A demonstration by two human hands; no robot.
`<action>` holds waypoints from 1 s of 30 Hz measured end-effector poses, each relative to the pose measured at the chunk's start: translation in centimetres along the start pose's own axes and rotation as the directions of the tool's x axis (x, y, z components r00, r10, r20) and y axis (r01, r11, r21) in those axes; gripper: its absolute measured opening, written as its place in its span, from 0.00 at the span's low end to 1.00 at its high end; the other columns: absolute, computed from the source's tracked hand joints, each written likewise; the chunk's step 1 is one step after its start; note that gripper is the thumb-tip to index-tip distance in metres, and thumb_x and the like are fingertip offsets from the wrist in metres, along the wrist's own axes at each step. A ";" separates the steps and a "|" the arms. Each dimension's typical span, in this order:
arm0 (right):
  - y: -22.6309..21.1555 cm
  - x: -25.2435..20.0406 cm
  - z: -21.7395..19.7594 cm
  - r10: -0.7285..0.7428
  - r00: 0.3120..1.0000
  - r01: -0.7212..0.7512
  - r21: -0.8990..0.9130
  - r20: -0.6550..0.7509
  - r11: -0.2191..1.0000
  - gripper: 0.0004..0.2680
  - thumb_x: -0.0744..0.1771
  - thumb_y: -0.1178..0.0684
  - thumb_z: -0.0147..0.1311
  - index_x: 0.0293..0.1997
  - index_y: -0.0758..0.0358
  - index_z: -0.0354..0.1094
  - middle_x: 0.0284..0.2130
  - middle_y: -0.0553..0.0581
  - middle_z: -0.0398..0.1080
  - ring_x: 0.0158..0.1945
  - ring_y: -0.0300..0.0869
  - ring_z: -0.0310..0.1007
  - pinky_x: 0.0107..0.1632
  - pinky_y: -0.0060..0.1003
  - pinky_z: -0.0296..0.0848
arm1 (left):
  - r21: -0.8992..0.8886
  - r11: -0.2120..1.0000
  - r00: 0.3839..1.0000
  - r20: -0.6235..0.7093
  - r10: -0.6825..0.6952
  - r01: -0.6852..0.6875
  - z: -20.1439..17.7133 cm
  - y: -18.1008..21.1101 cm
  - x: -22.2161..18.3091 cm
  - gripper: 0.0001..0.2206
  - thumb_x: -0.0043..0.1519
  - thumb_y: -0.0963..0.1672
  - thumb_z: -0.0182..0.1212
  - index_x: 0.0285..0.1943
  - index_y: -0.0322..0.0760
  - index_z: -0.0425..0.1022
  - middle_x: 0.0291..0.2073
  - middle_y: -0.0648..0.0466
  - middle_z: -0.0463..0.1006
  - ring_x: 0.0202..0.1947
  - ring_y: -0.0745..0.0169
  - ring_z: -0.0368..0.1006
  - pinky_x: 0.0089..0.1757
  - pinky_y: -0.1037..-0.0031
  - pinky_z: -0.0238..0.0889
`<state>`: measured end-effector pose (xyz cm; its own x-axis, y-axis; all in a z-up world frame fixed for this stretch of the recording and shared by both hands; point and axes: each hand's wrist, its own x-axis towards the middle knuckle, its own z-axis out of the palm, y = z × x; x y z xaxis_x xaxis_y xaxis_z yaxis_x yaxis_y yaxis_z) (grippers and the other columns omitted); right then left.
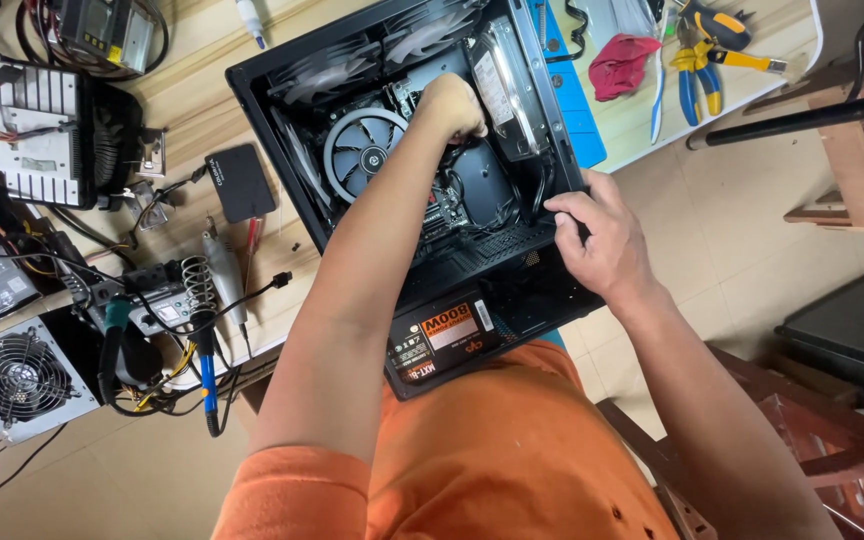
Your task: Organizing and connecting internal power and data cables inside a desktop computer case.
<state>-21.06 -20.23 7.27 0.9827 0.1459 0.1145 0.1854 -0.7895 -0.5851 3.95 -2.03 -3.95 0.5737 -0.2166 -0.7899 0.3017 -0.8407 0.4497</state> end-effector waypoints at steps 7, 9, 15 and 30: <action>0.3 0.1 0.1 0.001 1.000 -0.001 0.015 0.011 1.000 0.11 0.72 0.55 0.50 0.55 0.62 0.80 0.61 0.70 0.69 0.51 0.57 0.79 0.44 0.50 0.78 | 0.445 0.888 0.993 0.053 0.103 -0.116 2.4 -0.6 6.7 0.04 0.59 0.40 0.72 0.35 0.45 0.90 0.19 0.62 0.81 0.22 0.71 0.77 0.31 0.78 0.72; 0.3 0.2 0.1 -0.011 1.000 0.011 0.006 0.003 1.000 0.11 0.72 0.55 0.50 0.55 0.63 0.80 0.61 0.71 0.69 0.54 0.59 0.78 0.46 0.51 0.78 | 0.443 0.896 0.998 0.057 0.011 -0.035 2.0 0.2 5.2 0.11 0.57 0.42 0.77 0.46 0.32 0.85 0.35 0.53 0.84 0.35 0.61 0.80 0.41 0.72 0.76; 0.1 0.2 0.1 -0.020 1.000 0.020 0.002 -0.010 1.000 0.10 0.71 0.57 0.51 0.54 0.64 0.80 0.60 0.69 0.69 0.50 0.57 0.78 0.45 0.49 0.77 | 0.307 0.951 0.996 0.087 0.011 -0.038 3.6 0.9 2.5 0.14 0.58 0.41 0.79 0.51 0.33 0.86 0.40 0.53 0.85 0.35 0.62 0.81 0.39 0.74 0.76; 0.1 0.2 0.0 -0.037 0.999 0.037 -0.001 -0.022 0.999 0.10 0.71 0.58 0.50 0.55 0.65 0.80 0.60 0.70 0.69 0.48 0.57 0.78 0.41 0.49 0.77 | 0.023 0.992 0.945 -0.304 0.125 -0.124 4.4 -1.2 1.0 0.11 0.59 0.35 0.53 0.41 0.39 0.80 0.41 0.43 0.85 0.39 0.36 0.84 0.37 0.53 0.79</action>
<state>-20.84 -20.32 7.26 0.9747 0.1623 0.1534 0.2218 -0.7840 -0.5798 0.83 -3.47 -7.10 0.8108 -0.1586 -0.5635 0.2113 -0.8185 0.5343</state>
